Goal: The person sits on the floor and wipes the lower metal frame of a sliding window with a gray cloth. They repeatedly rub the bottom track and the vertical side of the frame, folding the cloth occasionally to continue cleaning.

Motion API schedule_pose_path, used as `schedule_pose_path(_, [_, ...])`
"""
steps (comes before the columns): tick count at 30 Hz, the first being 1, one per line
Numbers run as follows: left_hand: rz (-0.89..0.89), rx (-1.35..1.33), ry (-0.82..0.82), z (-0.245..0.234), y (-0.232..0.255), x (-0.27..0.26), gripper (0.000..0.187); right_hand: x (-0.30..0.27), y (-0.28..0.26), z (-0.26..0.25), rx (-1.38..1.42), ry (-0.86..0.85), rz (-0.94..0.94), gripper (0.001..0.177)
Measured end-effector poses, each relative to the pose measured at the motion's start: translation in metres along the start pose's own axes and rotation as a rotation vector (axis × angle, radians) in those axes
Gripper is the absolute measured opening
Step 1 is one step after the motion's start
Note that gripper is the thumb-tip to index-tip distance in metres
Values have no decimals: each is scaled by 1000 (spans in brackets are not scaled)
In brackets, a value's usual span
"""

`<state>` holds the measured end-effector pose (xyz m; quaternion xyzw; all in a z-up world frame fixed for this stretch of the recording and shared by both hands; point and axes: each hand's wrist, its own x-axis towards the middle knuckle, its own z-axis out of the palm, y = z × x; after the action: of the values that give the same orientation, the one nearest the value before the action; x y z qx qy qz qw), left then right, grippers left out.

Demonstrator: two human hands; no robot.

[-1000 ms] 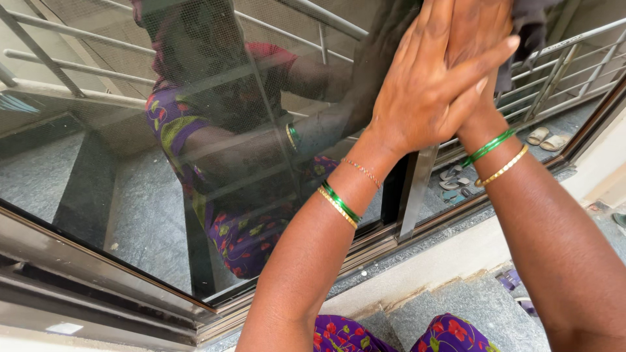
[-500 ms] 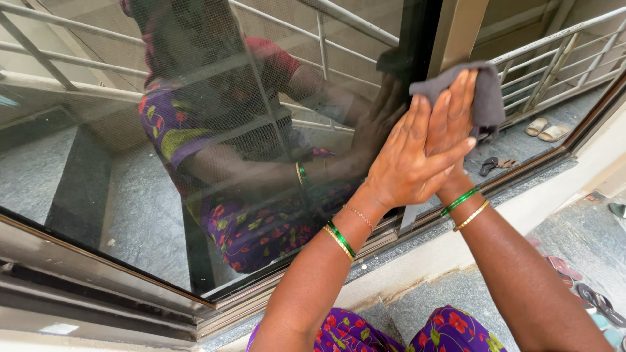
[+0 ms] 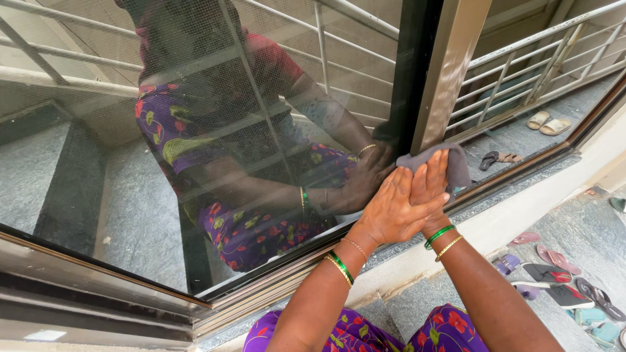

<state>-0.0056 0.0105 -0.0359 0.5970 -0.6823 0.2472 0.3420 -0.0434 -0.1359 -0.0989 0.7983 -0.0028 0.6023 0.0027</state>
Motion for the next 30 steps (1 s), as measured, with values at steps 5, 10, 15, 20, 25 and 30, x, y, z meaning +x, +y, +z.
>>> schedule_pose_path(5, [-39,-6,-65,17,2,-28,48,-55,4,17,2,-19,26,91])
schedule_pose_path(10, [-124,16,-124,40,8,-60,53,-107,6,30,-32,-79,45,87])
schedule_pose_path(15, [-260,12,-198,53,25,-90,49,-143,-11,23,-33,-160,105,89])
schedule_pose_path(20, [-376,-27,-210,58,47,-102,43,-151,-32,14,5,-218,184,94])
schedule_pose_path(25, [-467,-58,-183,58,67,-104,42,-152,-54,6,24,-294,309,97])
schedule_pose_path(30, [-519,-109,-228,47,81,-102,41,-140,-71,-6,40,-315,367,100])
